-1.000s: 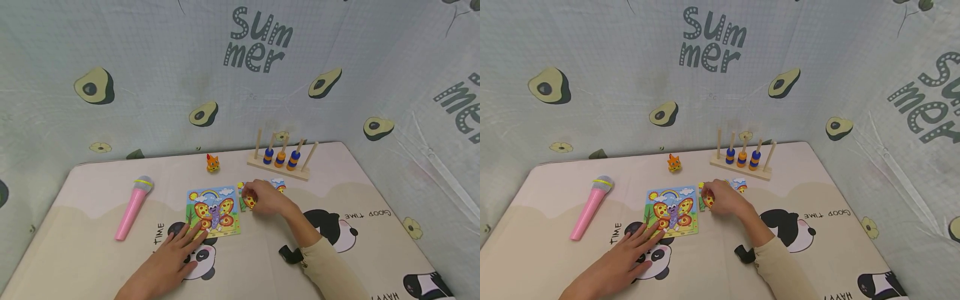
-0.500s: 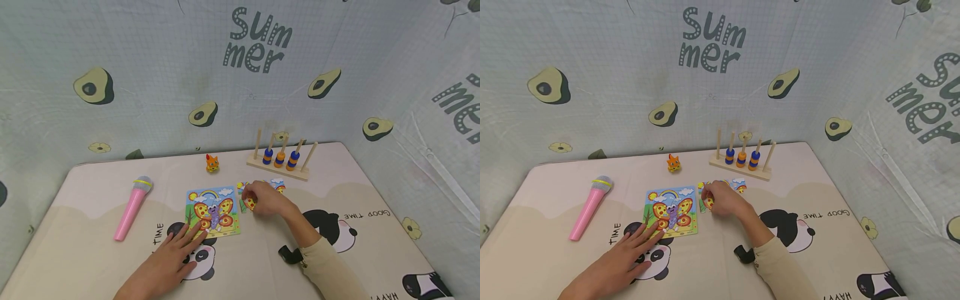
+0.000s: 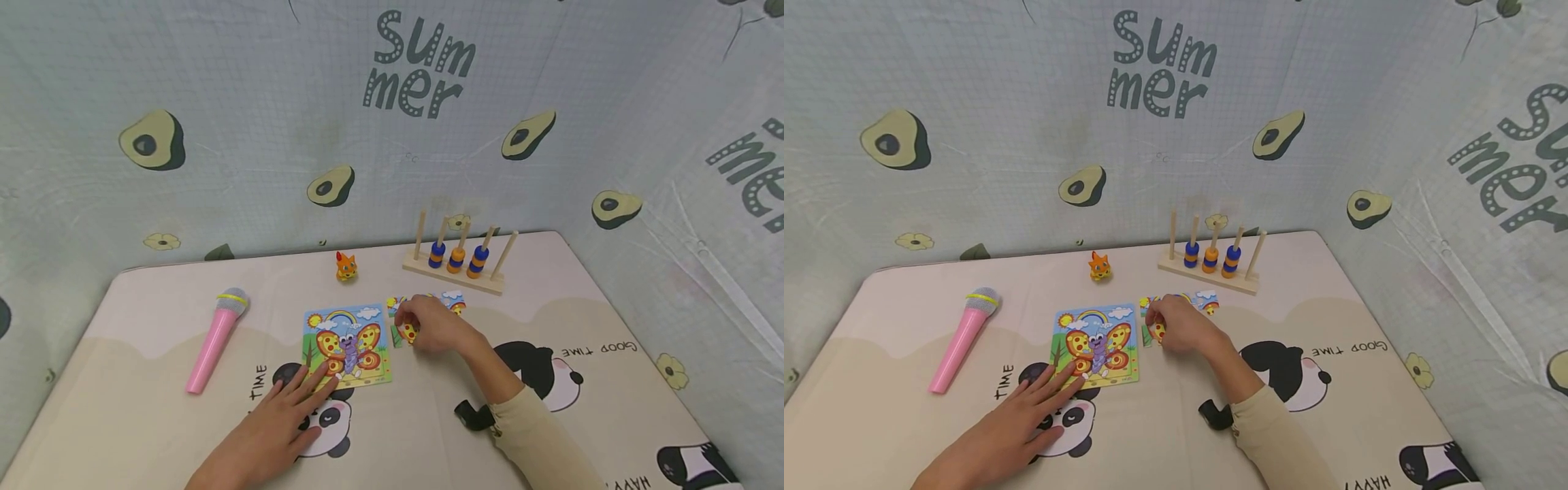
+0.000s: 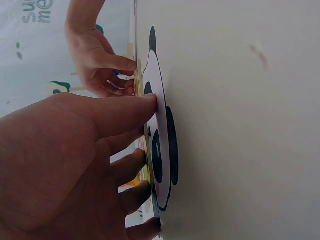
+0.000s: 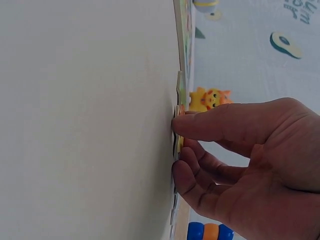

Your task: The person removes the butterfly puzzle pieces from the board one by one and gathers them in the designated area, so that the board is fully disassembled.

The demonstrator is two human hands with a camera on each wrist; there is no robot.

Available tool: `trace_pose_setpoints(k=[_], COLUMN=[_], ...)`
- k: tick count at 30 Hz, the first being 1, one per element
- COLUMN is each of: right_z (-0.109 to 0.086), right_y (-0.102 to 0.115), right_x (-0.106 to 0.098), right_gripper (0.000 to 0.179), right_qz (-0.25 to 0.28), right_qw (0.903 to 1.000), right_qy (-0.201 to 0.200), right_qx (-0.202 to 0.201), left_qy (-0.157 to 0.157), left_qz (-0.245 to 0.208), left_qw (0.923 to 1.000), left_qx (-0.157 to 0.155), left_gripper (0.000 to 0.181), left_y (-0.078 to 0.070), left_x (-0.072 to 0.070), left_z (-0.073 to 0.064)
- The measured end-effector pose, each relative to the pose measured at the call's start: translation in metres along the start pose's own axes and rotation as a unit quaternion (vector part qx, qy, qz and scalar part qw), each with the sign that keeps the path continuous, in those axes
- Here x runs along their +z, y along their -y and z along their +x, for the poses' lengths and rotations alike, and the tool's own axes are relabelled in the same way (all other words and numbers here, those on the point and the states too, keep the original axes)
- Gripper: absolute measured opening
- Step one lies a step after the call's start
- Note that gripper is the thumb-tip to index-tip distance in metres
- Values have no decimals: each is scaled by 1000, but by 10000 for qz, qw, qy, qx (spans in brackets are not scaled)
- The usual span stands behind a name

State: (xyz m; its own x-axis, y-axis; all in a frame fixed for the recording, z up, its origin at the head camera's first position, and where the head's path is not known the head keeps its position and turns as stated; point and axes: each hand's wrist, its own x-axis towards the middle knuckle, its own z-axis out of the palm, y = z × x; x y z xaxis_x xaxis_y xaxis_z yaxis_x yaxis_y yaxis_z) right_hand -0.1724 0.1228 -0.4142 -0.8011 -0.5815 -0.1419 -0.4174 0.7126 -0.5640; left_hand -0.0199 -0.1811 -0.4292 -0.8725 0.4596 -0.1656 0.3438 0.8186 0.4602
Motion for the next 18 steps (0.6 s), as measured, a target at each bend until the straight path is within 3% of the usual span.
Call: trace_pose_setpoints(k=[18], right_z=[0], right_y=[-1], right_x=[0], right_gripper=[43], right_qz=[89], right_qw=[10000], right_qy=[24], right_qx=[17], left_qy=[-26], left_qz=[27], left_qw=[10000], left_qx=[75], left_gripper=[68], left_y=[1], left_x=[0], left_z=[1])
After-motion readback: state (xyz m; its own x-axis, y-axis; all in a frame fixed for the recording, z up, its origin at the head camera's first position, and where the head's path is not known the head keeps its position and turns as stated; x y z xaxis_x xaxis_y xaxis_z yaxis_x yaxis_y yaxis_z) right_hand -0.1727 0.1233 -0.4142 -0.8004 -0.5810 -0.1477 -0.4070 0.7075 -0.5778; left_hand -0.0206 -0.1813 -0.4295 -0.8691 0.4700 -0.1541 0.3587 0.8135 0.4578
